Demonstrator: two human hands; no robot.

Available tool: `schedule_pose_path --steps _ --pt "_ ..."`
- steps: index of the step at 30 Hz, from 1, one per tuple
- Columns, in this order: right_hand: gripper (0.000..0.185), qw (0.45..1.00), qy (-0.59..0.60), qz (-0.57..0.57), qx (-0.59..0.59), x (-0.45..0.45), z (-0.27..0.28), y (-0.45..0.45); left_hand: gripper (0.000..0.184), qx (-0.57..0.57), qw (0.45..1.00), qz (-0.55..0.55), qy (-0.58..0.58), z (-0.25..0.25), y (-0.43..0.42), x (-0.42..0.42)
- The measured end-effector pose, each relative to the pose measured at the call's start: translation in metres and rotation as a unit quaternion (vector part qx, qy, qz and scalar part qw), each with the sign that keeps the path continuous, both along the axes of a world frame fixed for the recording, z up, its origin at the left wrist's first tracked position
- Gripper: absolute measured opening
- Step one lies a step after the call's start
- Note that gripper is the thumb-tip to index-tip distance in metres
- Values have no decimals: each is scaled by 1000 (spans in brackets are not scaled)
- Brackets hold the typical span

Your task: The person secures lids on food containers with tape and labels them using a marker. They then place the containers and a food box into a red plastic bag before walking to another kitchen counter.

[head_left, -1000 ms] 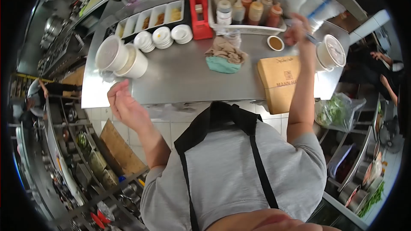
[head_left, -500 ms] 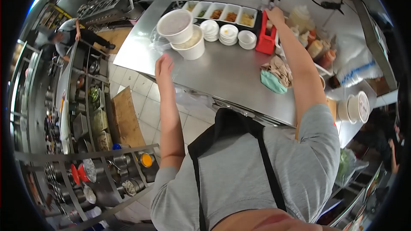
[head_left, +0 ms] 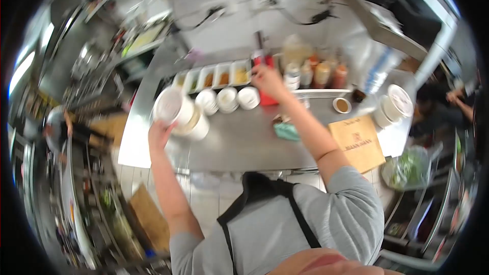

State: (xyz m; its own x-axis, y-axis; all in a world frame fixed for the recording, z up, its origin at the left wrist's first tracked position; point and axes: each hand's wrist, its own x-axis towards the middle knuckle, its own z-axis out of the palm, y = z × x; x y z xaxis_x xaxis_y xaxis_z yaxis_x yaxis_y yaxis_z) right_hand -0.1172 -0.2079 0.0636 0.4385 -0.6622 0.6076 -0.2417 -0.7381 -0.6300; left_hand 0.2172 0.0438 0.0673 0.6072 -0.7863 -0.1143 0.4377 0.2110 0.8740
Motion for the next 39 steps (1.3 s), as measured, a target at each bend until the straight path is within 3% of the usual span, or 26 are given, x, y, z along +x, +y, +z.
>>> schedule_pose_path --steps 2,4,6,8,9,12,13,16,18,19,21,22,24,25,27,29,31,33,34,36,37,39 --pt "23 992 25 55 110 -18 18 37 24 -15 1000 -16 -8 6 1 5" --pt "21 989 -6 109 99 -27 18 56 34 -11 997 -41 -59 43 4 -27" --pt "24 974 -44 172 139 -31 24 77 49 29 995 -67 -62 42 5 -28" --pt "29 934 -113 202 273 -28 39 103 53 13 993 -85 -80 53 5 -79" --pt "36 940 -105 172 274 -30 51 116 57 3 991 -90 -97 51 8 -112" --pt "36 956 -75 138 247 -20 30 120 58 -40 994 -89 -55 -2 3 -185" --pt "33 990 -42 92 102 -7 -4 105 57 -23 992 -107 -69 -19 6 -204" --pt "29 993 45 50 97 -10 -45 95 48 14 996 -87 -35 -69 16 -248" --pt "23 993 73 43 82 -7 -62 85 33 140 987 -81 -22 -94 23 -257" --pt "18 992 100 36 74 -7 -69 85 33 141 987 -78 -18 -98 24 -254" --pt "16 982 166 76 48 -3 -70 83 44 254 943 -55 -205 -98 28 -236" --pt "15 967 228 113 19 -2 -65 85 44 257 944 -52 -202 -108 22 -226" --pt "14 966 216 140 -22 3 -64 97 61 19 989 -56 -137 -137 4 -210" --pt "13 964 201 161 -68 4 -61 102 61 23 989 -54 -135 -136 0 -213" --pt "12 966 198 141 -83 5 -53 110 65 -66 988 -109 87 -133 -12 -216" --pt "12 968 194 120 -104 8 -47 107 63 -78 987 -97 101 -130 -15 -217" --pt "9 965 127 99 -206 9 -50 104 60 -93 988 -82 87 -122 -15 -223" --pt "11 975 67 77 -199 10 -52 107 51 -70 995 -68 38 -114 -17 -224" --pt "10 982 67 41 -172 8 -55 107 45 -21 998 -66 -14 -141 -18 -211" --pt "12 989 54 -32 -137 3 -63 96 41 -14 997 -69 -21 -126 -24 -206" --pt "9 990 -138 10 -29 5 -73 82 41 -1 1000 -23 -14 -131 -25 -205" --pt "10 964 -255 -58 -52 -18 -48 75 47 -5 1000 -14 19 -124 -23 -207"
